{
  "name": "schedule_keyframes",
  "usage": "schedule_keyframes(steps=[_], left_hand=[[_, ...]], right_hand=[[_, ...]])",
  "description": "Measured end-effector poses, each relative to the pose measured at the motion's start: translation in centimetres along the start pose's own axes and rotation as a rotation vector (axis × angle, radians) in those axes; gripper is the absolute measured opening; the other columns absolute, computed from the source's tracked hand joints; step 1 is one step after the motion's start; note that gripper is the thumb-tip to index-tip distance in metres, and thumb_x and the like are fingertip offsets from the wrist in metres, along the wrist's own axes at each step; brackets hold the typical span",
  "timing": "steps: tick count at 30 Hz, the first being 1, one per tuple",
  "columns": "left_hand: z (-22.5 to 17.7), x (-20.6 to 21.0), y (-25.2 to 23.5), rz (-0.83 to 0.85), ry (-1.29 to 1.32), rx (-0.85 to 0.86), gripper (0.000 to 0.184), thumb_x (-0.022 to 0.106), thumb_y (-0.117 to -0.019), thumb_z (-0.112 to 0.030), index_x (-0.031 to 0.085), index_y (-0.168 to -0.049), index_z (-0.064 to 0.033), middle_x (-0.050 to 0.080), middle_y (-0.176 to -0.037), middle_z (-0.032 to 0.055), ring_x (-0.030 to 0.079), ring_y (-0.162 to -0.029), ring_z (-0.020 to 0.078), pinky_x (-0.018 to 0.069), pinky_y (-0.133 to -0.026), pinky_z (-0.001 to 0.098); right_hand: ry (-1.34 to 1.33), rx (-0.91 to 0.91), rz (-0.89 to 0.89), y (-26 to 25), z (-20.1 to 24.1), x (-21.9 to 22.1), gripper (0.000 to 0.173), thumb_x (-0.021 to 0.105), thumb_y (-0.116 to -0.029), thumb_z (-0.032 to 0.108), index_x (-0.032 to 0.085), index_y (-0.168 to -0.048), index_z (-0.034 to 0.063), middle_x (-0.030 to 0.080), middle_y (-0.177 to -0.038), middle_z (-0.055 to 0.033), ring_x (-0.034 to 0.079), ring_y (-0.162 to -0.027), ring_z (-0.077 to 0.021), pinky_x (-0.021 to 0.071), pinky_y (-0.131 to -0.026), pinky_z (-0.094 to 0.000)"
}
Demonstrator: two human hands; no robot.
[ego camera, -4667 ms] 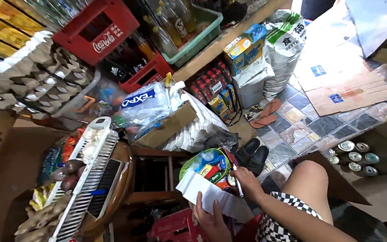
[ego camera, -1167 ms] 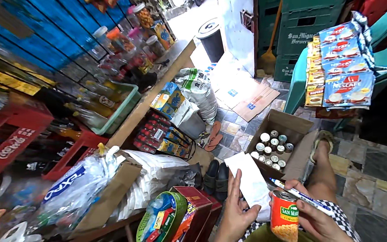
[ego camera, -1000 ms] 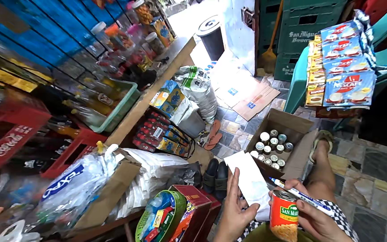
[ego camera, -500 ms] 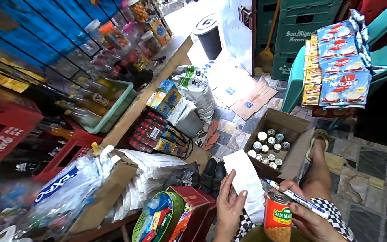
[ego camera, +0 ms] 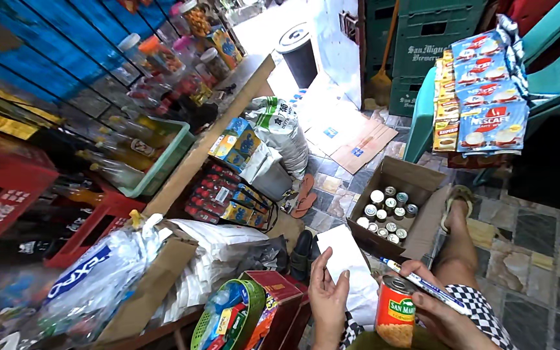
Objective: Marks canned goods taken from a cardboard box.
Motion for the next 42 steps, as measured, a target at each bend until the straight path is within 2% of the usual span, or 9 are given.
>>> schedule_keyframes(steps=[3,7,20,24,30,35,42], left_hand=[[-0.1,-0.1,0.0,-0.006,-0.013,0.000,0.054,0.067,-0.0839,0.008,0.055,-0.136,0.0089,0.056,-0.142,0.0182,0.066,-0.114,0.0158,0.0588,-0.092,0.0284],[-0.2,0.2,0.0,0.016,0.004,-0.007,0.054,0.067,-0.0837,0.009,0.055,-0.137,0.0094,0.056,-0.142,0.0188,0.067,-0.114,0.0161,0.0585,-0.093,0.0285],[-1.1,1.2,0.1,0.069,-0.067,0.049,0.052,0.066,-0.0832,0.007,0.057,-0.134,0.0094,0.058,-0.141,0.0172,0.065,-0.118,0.0143,0.0571,-0.094,0.0265],[-1.1,1.5,0.3,0.086,-0.067,0.049,0.052,0.067,-0.0832,0.007,0.058,-0.134,0.0090,0.058,-0.141,0.0170,0.064,-0.119,0.0139,0.0566,-0.095,0.0265],[-1.2,2.0,0.3,0.122,-0.087,0.065,0.052,0.068,-0.0838,0.005,0.058,-0.135,0.0082,0.058,-0.141,0.0175,0.064,-0.118,0.0145,0.0571,-0.094,0.0265],[-1.1,2.3,0.6,0.133,-0.076,0.054,0.052,0.068,-0.0838,0.005,0.059,-0.135,0.0076,0.058,-0.141,0.0177,0.063,-0.120,0.0141,0.0565,-0.095,0.0266],[-0.8,2.3,0.8,0.143,-0.086,0.047,0.052,0.067,-0.0837,0.005,0.059,-0.135,0.0074,0.058,-0.140,0.0179,0.064,-0.118,0.0141,0.0571,-0.093,0.0258]], right_hand=[[0.003,-0.047,-0.024,-0.2,0.6,-0.7,0.043,0.075,-0.0905,0.037,0.058,-0.126,0.0218,0.070,-0.119,-0.0088,0.070,-0.104,-0.0223,0.0604,-0.087,-0.0389],[-0.044,-0.100,-0.055,-0.5,1.4,-1.5,0.041,0.076,-0.0905,0.032,0.060,-0.126,0.0201,0.070,-0.120,-0.0109,0.069,-0.109,-0.0256,0.0587,-0.094,-0.0441],[-0.028,-0.133,-0.148,-0.9,3.1,-2.8,0.041,0.077,-0.0896,0.033,0.058,-0.123,0.0180,0.070,-0.118,-0.0096,0.070,-0.106,-0.0219,0.0596,-0.090,-0.0397],[0.033,-0.193,-0.157,-1.7,4.9,-3.0,0.042,0.077,-0.0897,0.032,0.057,-0.123,0.0169,0.070,-0.116,-0.0072,0.070,-0.102,-0.0184,0.0602,-0.087,-0.0360],[0.184,-0.331,-0.154,-3.4,8.8,-3.2,0.045,0.079,-0.0875,0.033,0.057,-0.123,0.0165,0.070,-0.116,-0.0036,0.069,-0.103,-0.0142,0.0589,-0.088,-0.0311],[0.268,-0.413,-0.110,-4.3,11.1,-2.5,0.046,0.078,-0.0892,0.033,0.055,-0.125,0.0148,0.070,-0.118,-0.0045,0.069,-0.105,-0.0148,0.0589,-0.089,-0.0307],[0.272,-0.420,-0.093,-4.7,11.2,-2.2,0.045,0.076,-0.0911,0.032,0.055,-0.125,0.0119,0.070,-0.119,-0.0065,0.069,-0.104,-0.0159,0.0591,-0.087,-0.0309]])
Point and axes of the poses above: each hand's wrist, its own y-axis away from the middle knuckle, its own x-axis out of the palm, z = x × y, the point moved 10 cm from there along -y, towards the middle knuckle
